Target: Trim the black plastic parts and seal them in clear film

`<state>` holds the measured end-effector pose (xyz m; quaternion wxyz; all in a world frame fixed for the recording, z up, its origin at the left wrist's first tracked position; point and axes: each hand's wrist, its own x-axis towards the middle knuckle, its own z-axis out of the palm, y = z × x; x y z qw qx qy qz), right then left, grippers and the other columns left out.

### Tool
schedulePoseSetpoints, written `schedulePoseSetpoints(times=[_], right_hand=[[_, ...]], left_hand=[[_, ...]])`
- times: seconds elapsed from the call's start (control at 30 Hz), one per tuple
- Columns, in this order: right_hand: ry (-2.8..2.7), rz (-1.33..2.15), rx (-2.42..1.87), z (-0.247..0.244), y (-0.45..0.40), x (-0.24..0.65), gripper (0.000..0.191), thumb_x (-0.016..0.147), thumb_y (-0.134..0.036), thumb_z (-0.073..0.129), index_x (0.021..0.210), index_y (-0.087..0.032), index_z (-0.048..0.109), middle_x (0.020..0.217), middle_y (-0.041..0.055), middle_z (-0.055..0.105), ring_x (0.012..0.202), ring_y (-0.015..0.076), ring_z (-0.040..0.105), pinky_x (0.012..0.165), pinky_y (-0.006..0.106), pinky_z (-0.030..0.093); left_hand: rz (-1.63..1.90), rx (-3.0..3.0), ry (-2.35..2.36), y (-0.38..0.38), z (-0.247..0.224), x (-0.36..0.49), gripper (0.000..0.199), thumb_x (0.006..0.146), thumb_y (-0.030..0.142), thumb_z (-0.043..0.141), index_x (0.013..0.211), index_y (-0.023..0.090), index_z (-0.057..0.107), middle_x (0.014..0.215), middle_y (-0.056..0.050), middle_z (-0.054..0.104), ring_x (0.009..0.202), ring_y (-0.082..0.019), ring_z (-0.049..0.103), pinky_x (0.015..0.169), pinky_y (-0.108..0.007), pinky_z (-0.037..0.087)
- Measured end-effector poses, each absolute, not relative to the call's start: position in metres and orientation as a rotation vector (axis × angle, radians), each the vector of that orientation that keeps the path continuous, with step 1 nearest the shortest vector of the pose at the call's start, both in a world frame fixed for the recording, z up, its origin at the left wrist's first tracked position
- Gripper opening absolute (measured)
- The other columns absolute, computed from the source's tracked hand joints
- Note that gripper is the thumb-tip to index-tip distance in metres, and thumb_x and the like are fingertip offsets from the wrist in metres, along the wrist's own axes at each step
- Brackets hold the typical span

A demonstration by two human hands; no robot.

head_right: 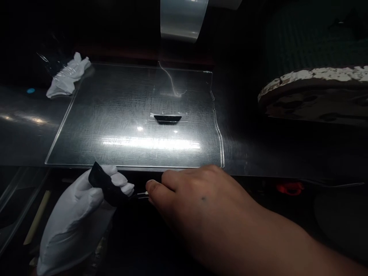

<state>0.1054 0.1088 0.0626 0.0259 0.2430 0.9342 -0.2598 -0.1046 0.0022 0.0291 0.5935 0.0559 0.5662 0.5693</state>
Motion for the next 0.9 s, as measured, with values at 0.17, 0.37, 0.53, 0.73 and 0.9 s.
schedulePoseSetpoints(times=[0.17,0.37,0.53,0.73,0.9], right_hand=[[2.921,-0.937,0.825,0.064,0.103,0.109,0.018,0.105,-0.025,0.059,0.116,-0.031,0.071,0.081,-0.0043,0.069,0.058,0.0113,0.058,0.056,0.026,0.041],[2.915,-1.074,0.881,0.066,0.104,0.112,0.03,0.109,-0.033,0.052,0.137,-0.038,0.063,0.102,-0.0017,0.072,0.083,0.0146,0.068,0.069,0.027,0.052],[2.917,-1.112,0.873,0.066,0.108,0.109,0.037,0.109,-0.032,0.053,0.145,-0.038,0.059,0.103,0.0001,0.071,0.087,0.0159,0.067,0.069,0.027,0.053],[2.893,-1.102,0.869,0.064,0.106,0.107,0.032,0.111,-0.037,0.051,0.141,-0.038,0.061,0.102,-0.0005,0.069,0.085,0.0154,0.064,0.067,0.027,0.051],[2.971,-0.929,0.881,0.059,0.106,0.104,0.033,0.11,-0.036,0.052,0.141,-0.035,0.061,0.101,-0.0004,0.069,0.088,0.0164,0.063,0.069,0.031,0.049]], left_hand=[[1.316,0.219,1.456,0.0,0.037,-0.101,0.025,0.081,0.024,0.086,0.104,0.024,0.079,0.089,-0.004,0.081,0.083,-0.024,0.079,0.078,-0.029,0.067],[1.525,0.338,1.393,-0.008,0.026,-0.104,0.025,0.073,0.031,0.093,0.094,0.029,0.08,0.087,0.002,0.081,0.085,-0.021,0.079,0.078,-0.027,0.067],[1.605,0.527,1.428,-0.011,0.024,-0.103,0.024,0.075,0.045,0.091,0.094,0.035,0.081,0.088,0.002,0.082,0.089,-0.026,0.079,0.085,-0.039,0.068],[1.639,0.576,1.535,-0.013,0.032,-0.096,0.022,0.071,0.039,0.094,0.089,0.033,0.083,0.086,0.004,0.084,0.088,-0.023,0.08,0.085,-0.031,0.068],[1.631,0.622,1.567,-0.017,0.031,-0.094,0.021,0.075,0.033,0.093,0.092,0.031,0.083,0.091,0.003,0.085,0.094,-0.022,0.08,0.093,-0.03,0.065]])
